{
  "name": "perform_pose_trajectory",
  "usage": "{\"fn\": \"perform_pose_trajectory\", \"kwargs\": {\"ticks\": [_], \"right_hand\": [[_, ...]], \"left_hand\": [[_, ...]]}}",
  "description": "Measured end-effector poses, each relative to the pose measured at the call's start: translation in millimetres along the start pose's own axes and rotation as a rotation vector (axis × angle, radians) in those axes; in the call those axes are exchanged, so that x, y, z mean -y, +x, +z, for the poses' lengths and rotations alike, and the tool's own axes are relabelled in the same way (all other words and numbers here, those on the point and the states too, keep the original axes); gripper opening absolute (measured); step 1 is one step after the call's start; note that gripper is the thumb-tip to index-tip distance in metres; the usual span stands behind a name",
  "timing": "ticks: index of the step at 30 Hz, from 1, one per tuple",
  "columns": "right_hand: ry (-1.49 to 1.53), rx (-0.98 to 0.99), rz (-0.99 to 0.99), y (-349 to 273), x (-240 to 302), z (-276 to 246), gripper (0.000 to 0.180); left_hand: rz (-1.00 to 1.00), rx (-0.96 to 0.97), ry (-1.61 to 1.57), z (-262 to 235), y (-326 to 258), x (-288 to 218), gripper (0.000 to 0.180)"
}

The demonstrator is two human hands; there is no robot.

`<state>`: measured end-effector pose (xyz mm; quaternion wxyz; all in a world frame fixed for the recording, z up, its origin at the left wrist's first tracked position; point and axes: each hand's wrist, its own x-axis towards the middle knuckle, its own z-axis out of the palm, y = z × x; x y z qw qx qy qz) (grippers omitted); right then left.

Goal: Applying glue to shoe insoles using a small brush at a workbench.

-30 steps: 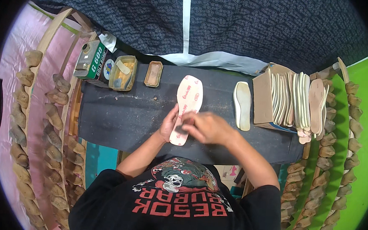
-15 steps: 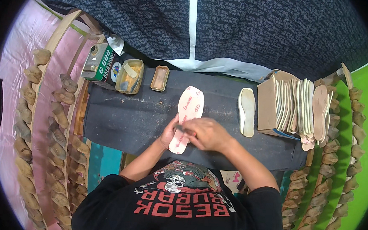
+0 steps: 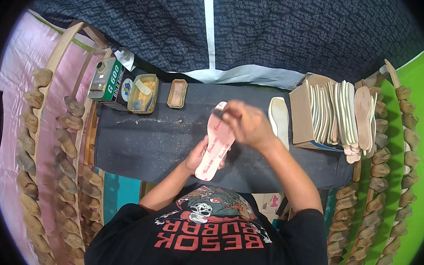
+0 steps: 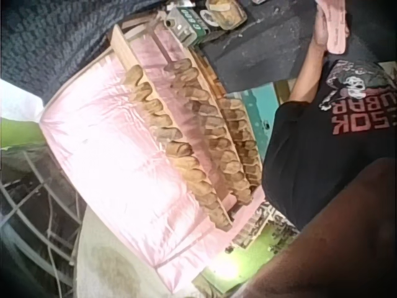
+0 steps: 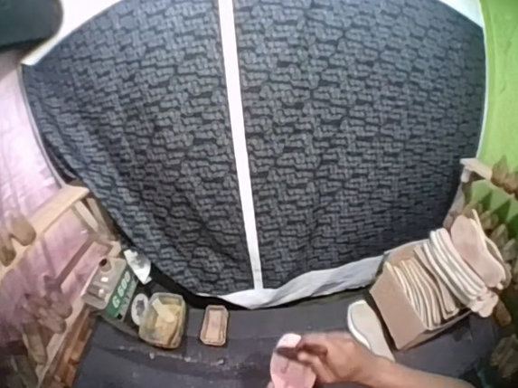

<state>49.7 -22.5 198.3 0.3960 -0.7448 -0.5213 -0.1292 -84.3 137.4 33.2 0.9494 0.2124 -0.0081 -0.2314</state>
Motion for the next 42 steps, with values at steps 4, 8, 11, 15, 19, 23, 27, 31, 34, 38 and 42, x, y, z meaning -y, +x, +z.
{"fn": "perform_pose_trajectory", "kwargs": {"ticks": [4, 8, 11, 15, 19, 23, 27, 31, 34, 38, 42], "right_hand": [[0.178, 0.294, -0.003, -15, 30, 10, 0.028], [0.307, 0.146, 0.234, -8, 15, 10, 0.022], [0.1, -0.019, 0.11, 14, 2, 0, 0.019], [0.012, -0.049, 0.02, 9, -1, 1, 0.019], [0.161, 0.184, -0.087, -13, 30, 4, 0.021], [0.252, 0.397, -0.098, -23, 44, 5, 0.023], [0.247, 0.176, 0.077, -16, 15, -6, 0.019], [0.01, -0.017, 0.027, -1, -10, -21, 0.02], [0.03, -0.051, 0.076, -3, -6, -21, 0.02], [0.116, 0.103, -0.146, -27, 20, -11, 0.026], [0.206, 0.355, -0.143, -24, 40, -17, 0.023]], "left_hand": [[0.016, -0.024, -0.05, -1, -8, 0, 0.064], [0.013, 0.005, 0.003, 0, -16, 1, 0.067], [0.019, 0.003, 0.004, 0, -16, 2, 0.068], [0.039, 0.032, 0.027, 0, -18, 6, 0.069], [0.062, 0.033, -0.069, 2, -18, 5, 0.067], [0.113, -0.158, 0.023, 24, -24, -9, 0.067], [0.119, 0.057, -0.029, 7, -17, -5, 0.066], [0.086, 0.033, -0.057, 21, -15, -5, 0.067], [0.096, 0.094, -0.033, 22, -14, -4, 0.067], [0.099, 0.012, -0.094, 24, -16, -1, 0.067], [0.101, -0.141, 0.008, 26, -20, -4, 0.067]]}}
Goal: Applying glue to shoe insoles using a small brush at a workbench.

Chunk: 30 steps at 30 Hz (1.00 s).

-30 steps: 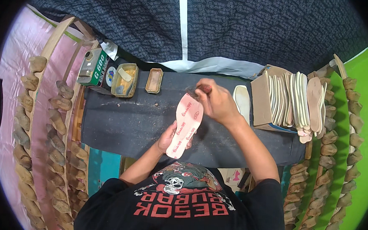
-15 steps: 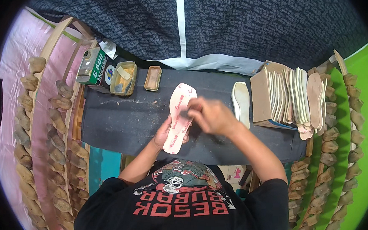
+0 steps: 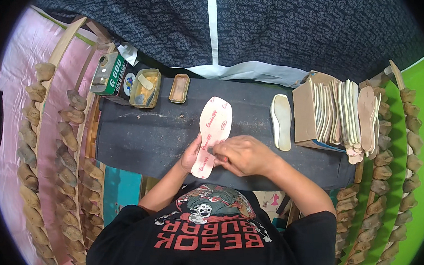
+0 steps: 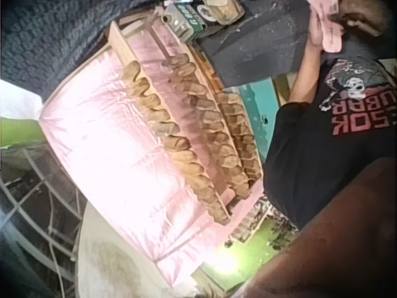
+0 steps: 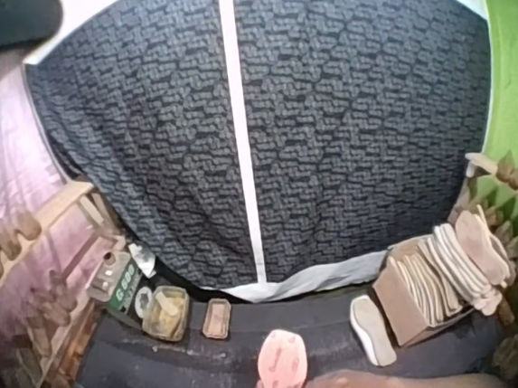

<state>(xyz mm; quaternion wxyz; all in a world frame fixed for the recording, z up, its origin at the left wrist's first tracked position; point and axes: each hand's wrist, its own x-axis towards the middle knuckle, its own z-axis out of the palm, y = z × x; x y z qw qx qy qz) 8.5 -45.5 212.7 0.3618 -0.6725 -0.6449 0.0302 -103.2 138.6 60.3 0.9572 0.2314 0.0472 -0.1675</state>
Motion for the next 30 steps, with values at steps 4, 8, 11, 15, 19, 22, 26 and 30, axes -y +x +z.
{"fn": "perform_pose_trajectory", "kwargs": {"ticks": [4, 8, 11, 15, 19, 22, 26, 30], "right_hand": [[-0.024, -0.135, 0.083, 3, -26, -18, 0.026], [-0.225, -0.283, 0.046, 23, -38, -34, 0.022], [-0.265, -0.228, -0.087, 26, -28, -28, 0.026], [-0.055, -0.044, -0.062, 16, -3, -5, 0.028], [0.008, -0.026, 0.005, 19, -8, -5, 0.024], [-0.083, -0.165, 0.1, 30, -30, -22, 0.02], [-0.24, -0.305, 0.179, 28, -44, -35, 0.019], [-0.29, -0.193, -0.015, 19, -36, -21, 0.026]], "left_hand": [[-0.066, 0.157, -0.064, -7, 2, 5, 0.069], [-0.088, 0.212, -0.084, -3, 2, 10, 0.072], [-0.075, 0.319, -0.088, -8, 4, 13, 0.072], [-0.032, 0.157, -0.014, -9, -1, 6, 0.068], [-0.053, 0.125, -0.163, -8, -2, 1, 0.072], [-0.064, 0.237, -0.083, -12, 5, -2, 0.076], [-0.07, 0.216, -0.03, 0, 5, -5, 0.077], [-0.076, 0.23, -0.083, -3, 9, -3, 0.077]]}}
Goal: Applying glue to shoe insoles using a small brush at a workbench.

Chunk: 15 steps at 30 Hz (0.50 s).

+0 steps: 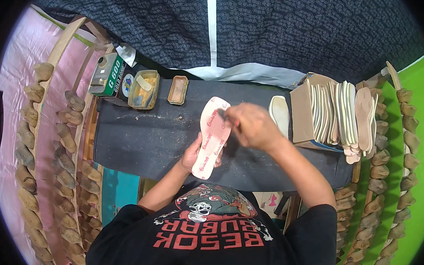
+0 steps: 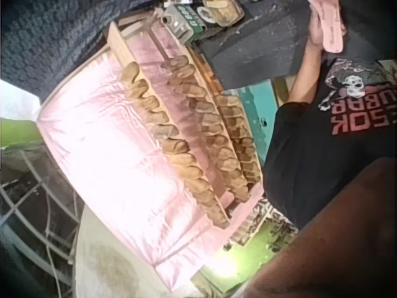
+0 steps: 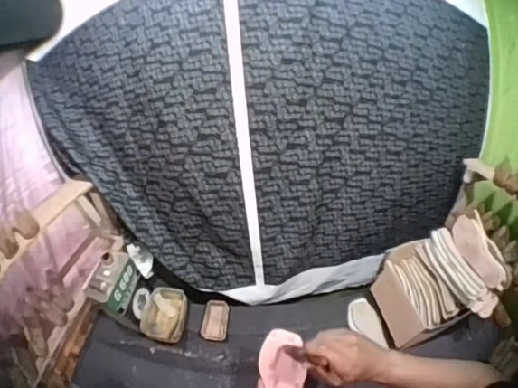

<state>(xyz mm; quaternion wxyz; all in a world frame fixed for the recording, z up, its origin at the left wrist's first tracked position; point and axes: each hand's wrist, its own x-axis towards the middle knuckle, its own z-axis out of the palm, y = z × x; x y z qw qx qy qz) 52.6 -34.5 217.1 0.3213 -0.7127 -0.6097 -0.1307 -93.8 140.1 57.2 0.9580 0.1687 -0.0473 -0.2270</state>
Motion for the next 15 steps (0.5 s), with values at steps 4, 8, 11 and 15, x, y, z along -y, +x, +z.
{"fn": "perform_pose_trajectory", "kwargs": {"ticks": [4, 8, 11, 15], "right_hand": [[0.164, 0.158, -0.013, -25, 43, 22, 0.029], [0.251, 0.216, -0.039, -34, 56, 30, 0.027], [0.216, 0.144, 0.131, -15, 32, 13, 0.021], [0.019, -0.058, 0.124, -4, -5, 2, 0.019]], "left_hand": [[0.118, -0.259, 0.111, 0, 3, -1, 0.07], [0.122, -0.402, 0.131, 19, 12, -8, 0.069], [0.085, -0.267, 0.113, -17, 6, -3, 0.069], [0.083, -0.157, 0.11, -2, 13, -5, 0.069]]}}
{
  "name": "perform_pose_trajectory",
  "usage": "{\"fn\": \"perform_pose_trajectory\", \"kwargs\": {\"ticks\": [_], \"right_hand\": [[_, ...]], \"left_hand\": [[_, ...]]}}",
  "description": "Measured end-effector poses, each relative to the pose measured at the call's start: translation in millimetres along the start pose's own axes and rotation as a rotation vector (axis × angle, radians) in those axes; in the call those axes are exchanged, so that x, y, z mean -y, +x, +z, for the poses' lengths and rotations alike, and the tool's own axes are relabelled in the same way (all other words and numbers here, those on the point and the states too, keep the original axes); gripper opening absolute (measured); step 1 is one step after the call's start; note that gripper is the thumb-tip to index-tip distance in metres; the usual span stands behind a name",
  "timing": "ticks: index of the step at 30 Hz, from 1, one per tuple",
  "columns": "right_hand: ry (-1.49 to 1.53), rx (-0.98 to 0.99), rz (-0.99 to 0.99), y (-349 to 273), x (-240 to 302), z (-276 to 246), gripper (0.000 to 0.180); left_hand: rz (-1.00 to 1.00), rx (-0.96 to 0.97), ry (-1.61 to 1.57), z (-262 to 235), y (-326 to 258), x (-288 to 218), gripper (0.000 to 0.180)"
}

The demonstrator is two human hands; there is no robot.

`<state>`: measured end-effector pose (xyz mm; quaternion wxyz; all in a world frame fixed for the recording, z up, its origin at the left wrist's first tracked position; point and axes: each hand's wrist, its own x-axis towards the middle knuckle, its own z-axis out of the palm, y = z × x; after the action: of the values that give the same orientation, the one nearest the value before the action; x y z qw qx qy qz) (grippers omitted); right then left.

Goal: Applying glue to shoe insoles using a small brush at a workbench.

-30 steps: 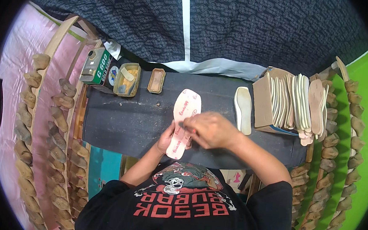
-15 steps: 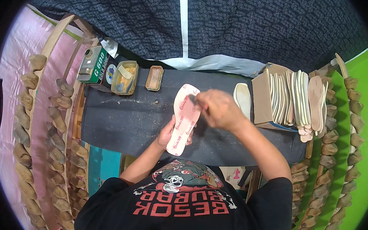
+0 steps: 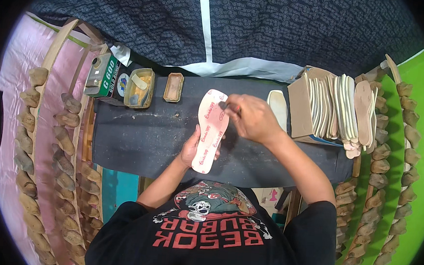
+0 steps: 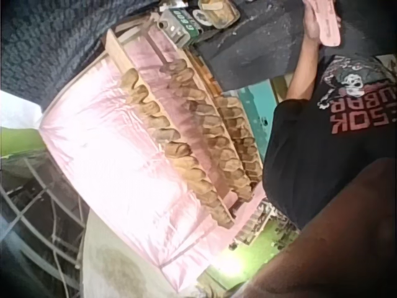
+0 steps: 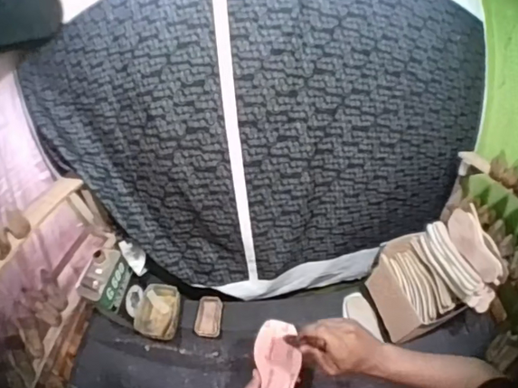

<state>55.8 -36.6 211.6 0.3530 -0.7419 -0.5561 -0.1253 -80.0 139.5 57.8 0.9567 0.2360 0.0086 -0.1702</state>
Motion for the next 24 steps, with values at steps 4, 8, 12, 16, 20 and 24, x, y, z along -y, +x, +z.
{"fn": "perform_pose_trajectory", "kwargs": {"ticks": [4, 8, 12, 16, 20, 24], "right_hand": [[-0.026, 0.009, -0.038, -8, 4, 10, 0.029], [0.049, 0.208, -0.114, -36, 38, 34, 0.039], [0.179, 0.253, -0.13, -39, 65, 41, 0.031], [0.112, 0.102, -0.097, -21, 31, 34, 0.026], [-0.058, -0.004, 0.008, 4, -11, 18, 0.024], [-0.096, 0.089, -0.054, 3, -4, 16, 0.024]], "left_hand": [[0.026, -0.1, 0.096, -6, 5, 6, 0.07], [0.159, -0.343, 0.095, 10, 18, -2, 0.073], [0.271, -0.278, 0.235, -4, 19, -10, 0.076], [0.222, -0.355, -0.022, 10, 24, -1, 0.075], [0.13, -0.204, 0.108, 11, 18, 3, 0.07], [0.157, -0.18, 0.09, 11, 17, 5, 0.074]]}}
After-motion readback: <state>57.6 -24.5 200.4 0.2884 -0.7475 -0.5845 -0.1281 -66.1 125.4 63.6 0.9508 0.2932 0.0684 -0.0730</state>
